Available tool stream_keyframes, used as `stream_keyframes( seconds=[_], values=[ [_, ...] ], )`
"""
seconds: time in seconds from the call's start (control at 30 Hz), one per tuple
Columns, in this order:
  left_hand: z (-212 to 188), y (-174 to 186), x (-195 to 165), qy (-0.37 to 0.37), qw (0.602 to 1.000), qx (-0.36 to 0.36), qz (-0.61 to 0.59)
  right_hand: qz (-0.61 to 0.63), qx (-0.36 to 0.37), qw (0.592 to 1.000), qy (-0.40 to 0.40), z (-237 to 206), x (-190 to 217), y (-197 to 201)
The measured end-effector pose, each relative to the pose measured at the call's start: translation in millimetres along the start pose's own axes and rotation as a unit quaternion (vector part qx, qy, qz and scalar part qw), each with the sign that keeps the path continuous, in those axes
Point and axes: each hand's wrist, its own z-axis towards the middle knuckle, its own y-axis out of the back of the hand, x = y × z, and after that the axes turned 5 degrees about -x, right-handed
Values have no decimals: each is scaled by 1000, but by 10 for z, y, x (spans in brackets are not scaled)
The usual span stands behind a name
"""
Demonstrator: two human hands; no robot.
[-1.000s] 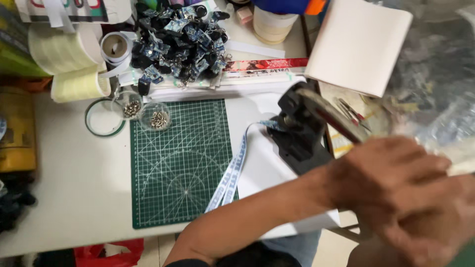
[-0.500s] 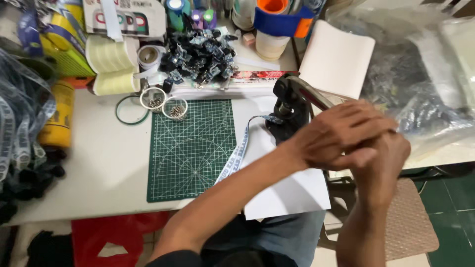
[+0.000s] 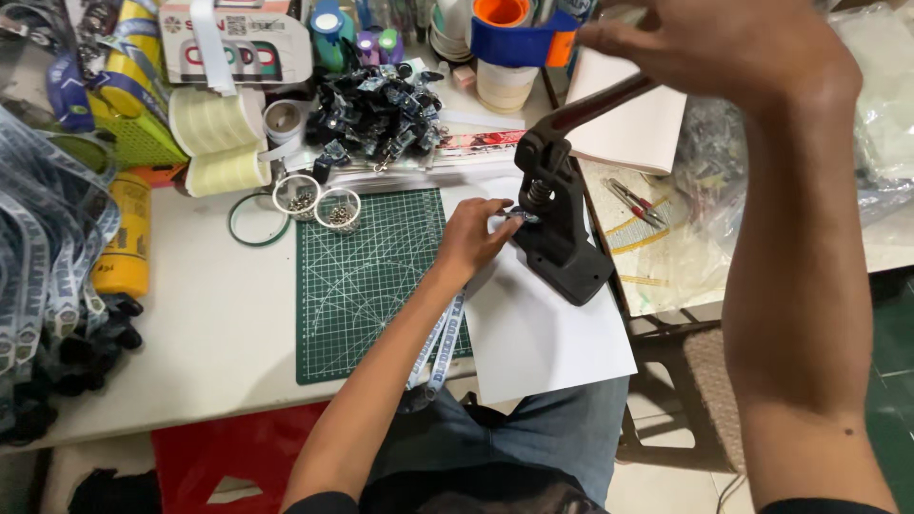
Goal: The person assembles keychains by inserting small metal pieces into a manual press and crimping them onto patterned fabric strips. They repeatedly pick up components, align them in the press, operate the lever, and place the finished keychains into a growing pile on the table.
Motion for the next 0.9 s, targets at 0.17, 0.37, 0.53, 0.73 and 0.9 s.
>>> stream_keyframes(
  seconds=[0.17,0.37,0.53,0.73,0.9],
  values=[
    [77,-105,-14,72,996,42,13,71,-63,995,29,-200,-165,-69],
    [188,36,-45,69,988,-138,-4,-36,-98,994,0,-295,-49,-19],
    [-39,426,-8,53,977,-175,-109,-13,-166,984,57,-477,77,21],
    [-355,926,-297,238,948,-109,-178,-61,-371,920,114,-580,138,-10],
    [-493,1275,-606,207,971,-106,-49,191,-335,912,140,-932,554,-360]
  ],
)
